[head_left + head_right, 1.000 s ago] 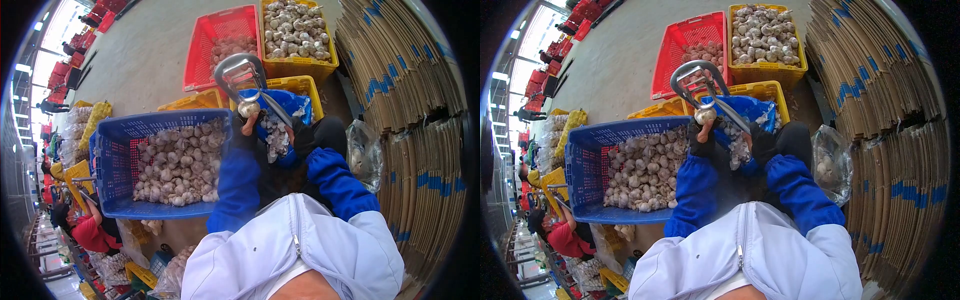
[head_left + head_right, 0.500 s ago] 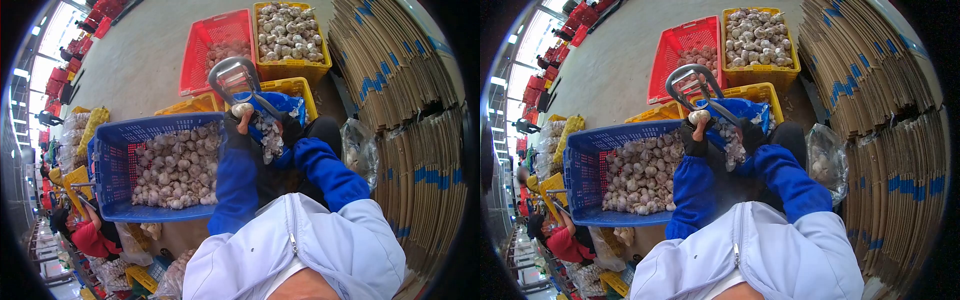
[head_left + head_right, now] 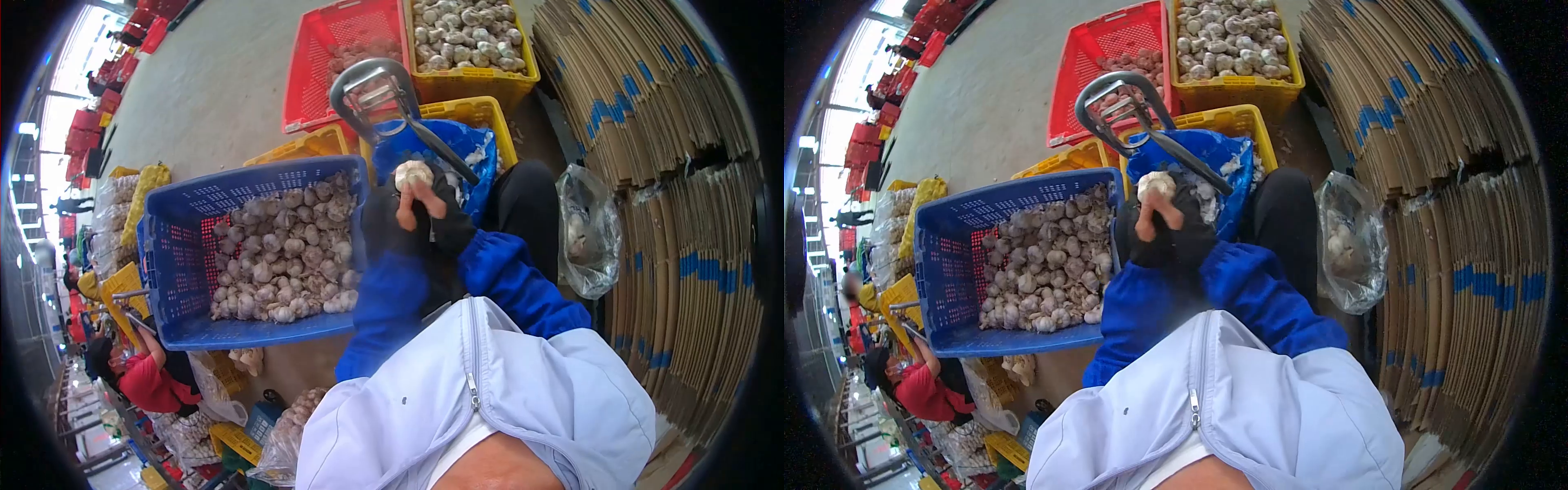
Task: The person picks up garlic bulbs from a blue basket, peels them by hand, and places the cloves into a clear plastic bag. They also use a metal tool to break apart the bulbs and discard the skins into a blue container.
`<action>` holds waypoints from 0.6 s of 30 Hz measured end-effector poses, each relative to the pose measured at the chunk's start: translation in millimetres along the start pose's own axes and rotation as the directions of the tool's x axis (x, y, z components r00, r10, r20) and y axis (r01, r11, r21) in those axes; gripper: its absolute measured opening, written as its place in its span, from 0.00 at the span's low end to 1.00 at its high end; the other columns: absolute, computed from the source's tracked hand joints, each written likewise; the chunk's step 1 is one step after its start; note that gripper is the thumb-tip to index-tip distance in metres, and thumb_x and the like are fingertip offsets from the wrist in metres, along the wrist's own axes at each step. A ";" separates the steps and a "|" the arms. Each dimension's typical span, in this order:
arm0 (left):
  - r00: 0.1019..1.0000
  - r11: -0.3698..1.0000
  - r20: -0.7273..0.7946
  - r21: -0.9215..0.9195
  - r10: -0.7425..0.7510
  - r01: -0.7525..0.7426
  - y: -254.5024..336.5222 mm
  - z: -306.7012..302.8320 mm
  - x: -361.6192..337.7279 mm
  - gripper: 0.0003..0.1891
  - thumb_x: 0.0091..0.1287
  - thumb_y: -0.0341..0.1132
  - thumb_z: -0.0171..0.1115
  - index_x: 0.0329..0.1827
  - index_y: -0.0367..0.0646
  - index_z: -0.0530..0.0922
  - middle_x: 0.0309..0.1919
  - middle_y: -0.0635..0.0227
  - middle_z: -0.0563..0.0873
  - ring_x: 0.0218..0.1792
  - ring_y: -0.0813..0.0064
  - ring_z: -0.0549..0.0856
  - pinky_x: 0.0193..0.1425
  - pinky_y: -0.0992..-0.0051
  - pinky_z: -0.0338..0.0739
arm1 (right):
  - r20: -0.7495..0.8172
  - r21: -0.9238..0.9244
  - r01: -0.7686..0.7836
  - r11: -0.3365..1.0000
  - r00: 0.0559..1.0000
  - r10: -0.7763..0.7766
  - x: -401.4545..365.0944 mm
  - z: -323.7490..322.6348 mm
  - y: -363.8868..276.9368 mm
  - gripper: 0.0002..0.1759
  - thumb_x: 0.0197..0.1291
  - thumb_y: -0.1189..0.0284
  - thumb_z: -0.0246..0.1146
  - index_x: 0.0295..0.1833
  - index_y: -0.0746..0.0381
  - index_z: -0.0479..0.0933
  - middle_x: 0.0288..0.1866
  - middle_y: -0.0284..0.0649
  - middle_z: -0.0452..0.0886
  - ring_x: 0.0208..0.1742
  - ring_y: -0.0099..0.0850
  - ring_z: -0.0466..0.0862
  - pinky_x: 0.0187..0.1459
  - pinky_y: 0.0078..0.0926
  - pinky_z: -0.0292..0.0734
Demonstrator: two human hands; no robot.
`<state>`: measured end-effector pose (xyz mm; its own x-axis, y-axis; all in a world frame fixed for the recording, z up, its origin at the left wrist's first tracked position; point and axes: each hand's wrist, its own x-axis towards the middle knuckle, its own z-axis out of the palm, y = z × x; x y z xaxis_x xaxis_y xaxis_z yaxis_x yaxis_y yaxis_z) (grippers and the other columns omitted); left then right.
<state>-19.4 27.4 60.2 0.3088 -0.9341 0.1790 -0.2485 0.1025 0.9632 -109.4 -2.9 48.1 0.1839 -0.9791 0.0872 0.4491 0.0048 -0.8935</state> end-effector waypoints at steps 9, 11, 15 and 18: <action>0.934 0.873 0.348 0.476 -0.077 -0.106 50.9 -21.9 -0.9 0.21 0.67 0.44 0.44 0.22 0.40 0.77 0.18 0.64 0.78 0.21 0.69 0.77 0.26 0.70 0.69 | 0.176 -0.718 0.284 0.636 0.957 -0.229 -26.5 -9.1 -25.5 0.08 0.61 0.70 0.50 0.37 0.63 0.73 0.24 0.37 0.76 0.26 0.28 0.77 0.28 0.22 0.71; 0.955 0.767 0.242 0.574 0.174 -0.285 38.2 -15.1 -11.0 0.20 0.66 0.44 0.45 0.23 0.40 0.77 0.20 0.62 0.79 0.22 0.68 0.77 0.27 0.69 0.70 | 0.019 -0.475 0.146 0.868 0.988 -0.155 -28.6 -13.7 -21.1 0.10 0.61 0.67 0.52 0.38 0.62 0.74 0.27 0.36 0.77 0.28 0.28 0.77 0.31 0.22 0.71; 0.975 0.992 0.186 -0.018 -0.120 0.125 36.3 4.7 -34.6 0.18 0.66 0.45 0.45 0.28 0.41 0.77 0.23 0.65 0.79 0.22 0.71 0.77 0.28 0.72 0.70 | -0.130 0.016 -0.151 0.988 0.980 0.152 -41.5 -6.2 -23.5 0.15 0.60 0.62 0.55 0.38 0.63 0.75 0.31 0.35 0.78 0.33 0.25 0.76 0.37 0.21 0.71; 0.972 0.934 0.159 -0.287 -0.173 0.213 14.2 15.0 -47.8 0.18 0.66 0.46 0.45 0.30 0.41 0.76 0.24 0.65 0.79 0.24 0.72 0.77 0.29 0.73 0.70 | -0.126 0.090 -0.139 0.986 0.981 0.150 -47.7 1.6 -22.3 0.15 0.59 0.63 0.57 0.36 0.66 0.74 0.28 0.34 0.77 0.29 0.23 0.75 0.33 0.20 0.69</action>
<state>-51.5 68.3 62.3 0.1974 -0.9800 -0.0243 0.0971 -0.0052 0.9953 -126.8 44.0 64.6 0.1373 -0.9851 -0.1039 0.4963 0.1592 -0.8535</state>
